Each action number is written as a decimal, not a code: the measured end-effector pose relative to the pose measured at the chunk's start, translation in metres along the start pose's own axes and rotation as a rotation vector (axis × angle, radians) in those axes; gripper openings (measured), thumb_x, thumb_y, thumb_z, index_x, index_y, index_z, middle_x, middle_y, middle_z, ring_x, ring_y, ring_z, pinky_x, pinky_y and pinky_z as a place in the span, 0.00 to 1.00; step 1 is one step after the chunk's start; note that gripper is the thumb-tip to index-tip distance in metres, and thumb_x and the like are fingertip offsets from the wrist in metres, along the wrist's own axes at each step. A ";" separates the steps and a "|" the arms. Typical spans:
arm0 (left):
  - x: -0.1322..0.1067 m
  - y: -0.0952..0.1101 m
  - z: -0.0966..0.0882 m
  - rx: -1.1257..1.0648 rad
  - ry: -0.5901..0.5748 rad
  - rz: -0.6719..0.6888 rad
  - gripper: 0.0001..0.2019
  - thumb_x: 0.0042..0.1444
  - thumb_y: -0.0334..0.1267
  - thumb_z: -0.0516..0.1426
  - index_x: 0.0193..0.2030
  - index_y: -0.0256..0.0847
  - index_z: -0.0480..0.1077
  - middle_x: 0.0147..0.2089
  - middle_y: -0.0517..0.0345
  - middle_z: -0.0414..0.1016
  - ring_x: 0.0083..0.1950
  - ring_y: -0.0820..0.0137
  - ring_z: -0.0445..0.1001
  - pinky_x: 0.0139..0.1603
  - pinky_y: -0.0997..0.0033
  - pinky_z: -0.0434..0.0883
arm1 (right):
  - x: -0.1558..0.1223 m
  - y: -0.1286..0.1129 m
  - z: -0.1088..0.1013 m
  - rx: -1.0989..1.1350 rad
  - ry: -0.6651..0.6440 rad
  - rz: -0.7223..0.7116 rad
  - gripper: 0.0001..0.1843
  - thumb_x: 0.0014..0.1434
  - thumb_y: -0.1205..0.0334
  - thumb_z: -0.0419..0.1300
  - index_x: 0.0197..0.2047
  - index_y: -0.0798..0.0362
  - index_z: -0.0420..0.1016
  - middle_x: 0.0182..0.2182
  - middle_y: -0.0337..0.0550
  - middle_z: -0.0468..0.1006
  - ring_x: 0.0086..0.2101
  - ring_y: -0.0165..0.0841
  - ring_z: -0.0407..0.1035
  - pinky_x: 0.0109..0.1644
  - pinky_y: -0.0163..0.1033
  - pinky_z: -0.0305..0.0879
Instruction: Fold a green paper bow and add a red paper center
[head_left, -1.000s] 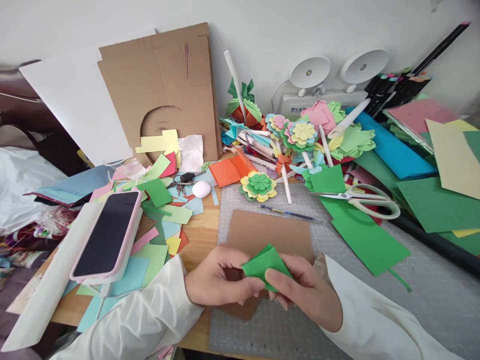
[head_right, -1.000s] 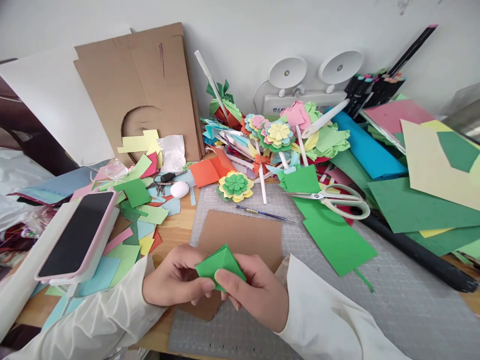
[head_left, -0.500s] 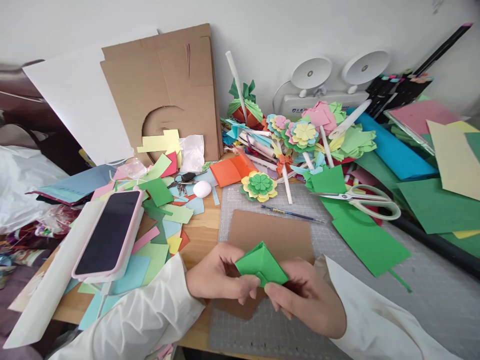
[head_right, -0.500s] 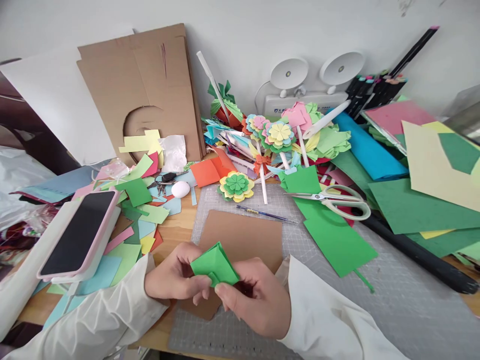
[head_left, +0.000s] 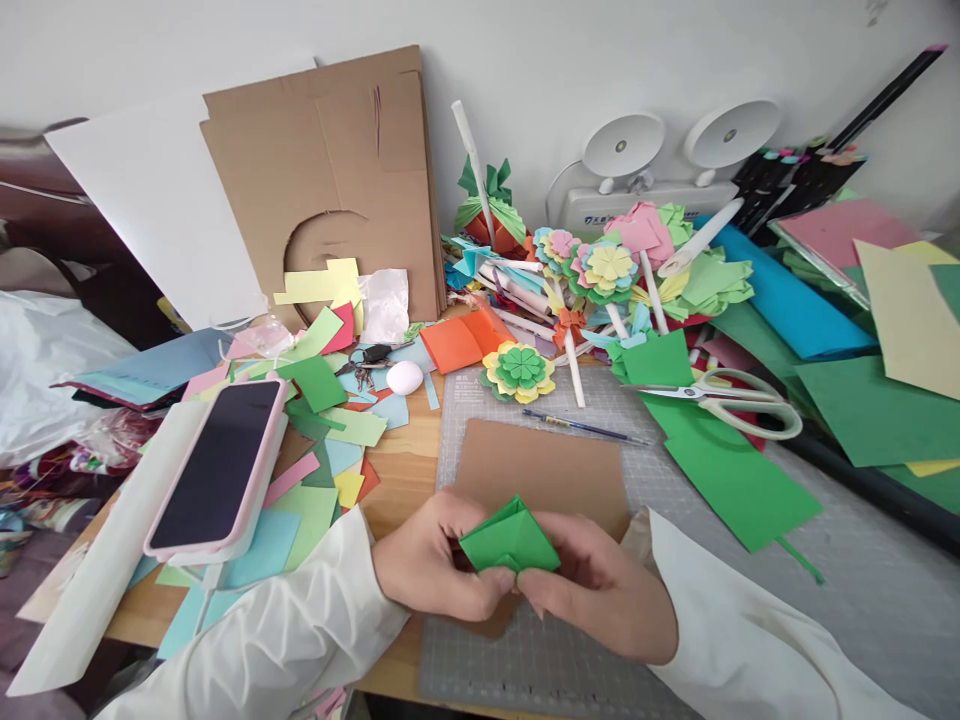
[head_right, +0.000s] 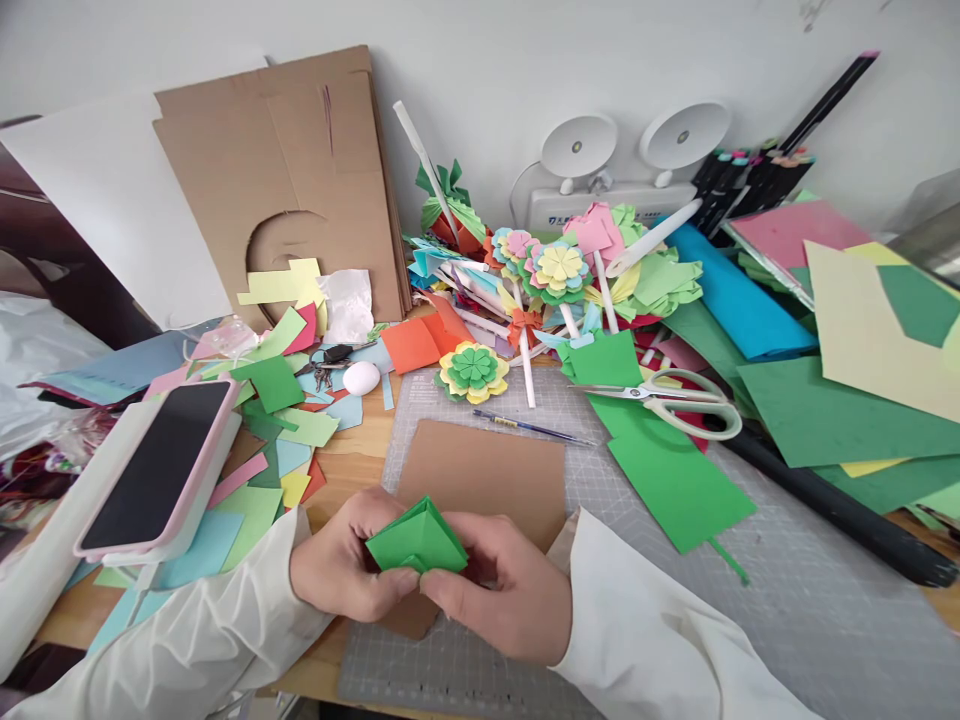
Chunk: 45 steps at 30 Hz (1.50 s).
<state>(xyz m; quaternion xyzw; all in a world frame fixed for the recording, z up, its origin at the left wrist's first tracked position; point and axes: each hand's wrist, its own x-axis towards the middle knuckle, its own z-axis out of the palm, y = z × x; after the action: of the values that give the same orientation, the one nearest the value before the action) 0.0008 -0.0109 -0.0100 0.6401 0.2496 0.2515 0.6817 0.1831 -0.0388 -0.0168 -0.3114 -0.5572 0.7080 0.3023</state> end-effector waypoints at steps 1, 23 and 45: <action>0.000 0.000 0.000 -0.012 0.015 0.000 0.14 0.51 0.40 0.58 0.21 0.33 0.67 0.19 0.60 0.63 0.22 0.78 0.58 0.22 0.79 0.59 | 0.000 -0.001 0.000 0.010 0.004 -0.012 0.10 0.60 0.57 0.55 0.31 0.55 0.65 0.21 0.33 0.59 0.22 0.26 0.51 0.24 0.32 0.49; 0.004 0.010 -0.001 0.054 -0.006 0.050 0.22 0.56 0.49 0.54 0.18 0.37 0.60 0.17 0.64 0.54 0.20 0.79 0.51 0.20 0.77 0.54 | 0.003 -0.011 -0.001 0.132 0.069 -0.059 0.16 0.59 0.50 0.57 0.29 0.53 0.61 0.23 0.35 0.61 0.24 0.26 0.54 0.26 0.33 0.52; 0.007 0.003 -0.001 -0.071 0.266 -0.129 0.10 0.53 0.39 0.61 0.33 0.32 0.71 0.26 0.57 0.71 0.26 0.75 0.69 0.29 0.76 0.66 | 0.006 -0.003 -0.009 0.070 0.391 -0.143 0.12 0.62 0.57 0.56 0.28 0.52 0.62 0.24 0.34 0.62 0.25 0.27 0.58 0.29 0.35 0.56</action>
<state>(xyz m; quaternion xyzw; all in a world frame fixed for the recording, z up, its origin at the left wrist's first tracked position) 0.0052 -0.0053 -0.0075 0.5592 0.3695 0.2984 0.6795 0.1865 -0.0287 -0.0161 -0.3919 -0.4834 0.6298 0.4648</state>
